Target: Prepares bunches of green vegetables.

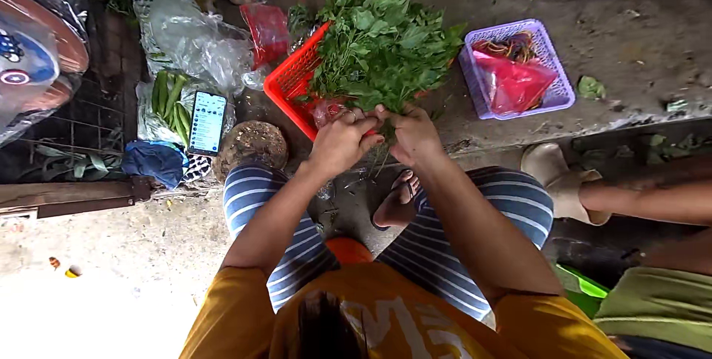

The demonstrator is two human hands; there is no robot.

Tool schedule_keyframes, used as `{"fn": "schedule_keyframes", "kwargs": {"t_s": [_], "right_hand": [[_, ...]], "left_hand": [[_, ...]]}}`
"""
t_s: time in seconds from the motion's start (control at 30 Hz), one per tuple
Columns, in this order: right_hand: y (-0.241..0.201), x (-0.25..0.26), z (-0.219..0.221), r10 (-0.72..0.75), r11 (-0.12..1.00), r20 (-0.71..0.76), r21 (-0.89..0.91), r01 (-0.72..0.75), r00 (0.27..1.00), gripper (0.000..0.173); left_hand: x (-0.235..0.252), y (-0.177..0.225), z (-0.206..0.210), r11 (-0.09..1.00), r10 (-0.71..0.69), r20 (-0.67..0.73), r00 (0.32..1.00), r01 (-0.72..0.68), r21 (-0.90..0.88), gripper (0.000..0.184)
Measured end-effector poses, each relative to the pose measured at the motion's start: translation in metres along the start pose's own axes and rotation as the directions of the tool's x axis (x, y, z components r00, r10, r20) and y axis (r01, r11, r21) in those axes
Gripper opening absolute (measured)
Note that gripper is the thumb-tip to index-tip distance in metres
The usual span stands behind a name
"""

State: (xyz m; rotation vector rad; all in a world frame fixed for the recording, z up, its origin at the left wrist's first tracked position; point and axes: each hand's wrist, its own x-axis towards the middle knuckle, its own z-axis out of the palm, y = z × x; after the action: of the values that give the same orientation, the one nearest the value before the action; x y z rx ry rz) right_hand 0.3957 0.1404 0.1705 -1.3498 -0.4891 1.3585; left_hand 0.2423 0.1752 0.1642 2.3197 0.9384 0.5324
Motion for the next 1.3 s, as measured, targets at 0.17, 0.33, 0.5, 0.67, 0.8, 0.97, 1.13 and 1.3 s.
{"fn": "schedule_keyframes", "kwargs": {"t_s": [0.17,0.33,0.5,0.67,0.8,0.97,1.13,1.3], "right_hand": [[-0.035,0.007,-0.029,-0.127,0.962,-0.109,0.227,0.149,0.986,0.010],[-0.058,-0.002,-0.046,-0.293,0.908,-0.167,0.260,0.328,0.942,0.010],[-0.067,-0.009,-0.054,-0.335,0.895,-0.184,0.245,0.373,0.924,0.004],[-0.069,-0.021,-0.066,-0.336,0.915,-0.147,0.185,0.359,0.930,0.006],[-0.087,-0.023,-0.066,-0.313,0.897,-0.269,0.231,0.377,0.911,0.011],[-0.094,-0.028,-0.063,-0.295,0.879,-0.294,0.289,0.379,0.909,0.012],[-0.083,-0.028,-0.056,-0.314,0.895,-0.260,0.242,0.376,0.913,0.011],[-0.068,-0.023,-0.054,-0.340,0.911,-0.240,0.157,0.382,0.909,0.014]], "left_hand": [[0.049,-0.047,-0.015,0.939,-0.330,0.044,0.943,0.333,-0.087,0.024],[0.100,-0.097,0.041,0.899,-0.425,0.257,0.868,0.371,0.233,0.031],[0.103,-0.110,0.083,0.853,-0.484,0.200,0.852,0.408,0.324,0.035],[0.087,-0.102,0.095,0.844,-0.455,0.156,0.877,0.368,0.391,0.030],[0.087,-0.078,0.048,0.891,-0.340,0.193,0.920,0.250,0.378,0.032],[0.075,-0.063,-0.021,0.970,-0.239,-0.038,0.970,0.240,0.046,0.024],[0.064,-0.060,-0.049,0.774,-0.569,-0.209,0.796,0.431,-0.463,0.025],[0.043,-0.076,-0.030,0.635,-0.649,-0.112,0.753,0.455,-0.624,0.030]]}}
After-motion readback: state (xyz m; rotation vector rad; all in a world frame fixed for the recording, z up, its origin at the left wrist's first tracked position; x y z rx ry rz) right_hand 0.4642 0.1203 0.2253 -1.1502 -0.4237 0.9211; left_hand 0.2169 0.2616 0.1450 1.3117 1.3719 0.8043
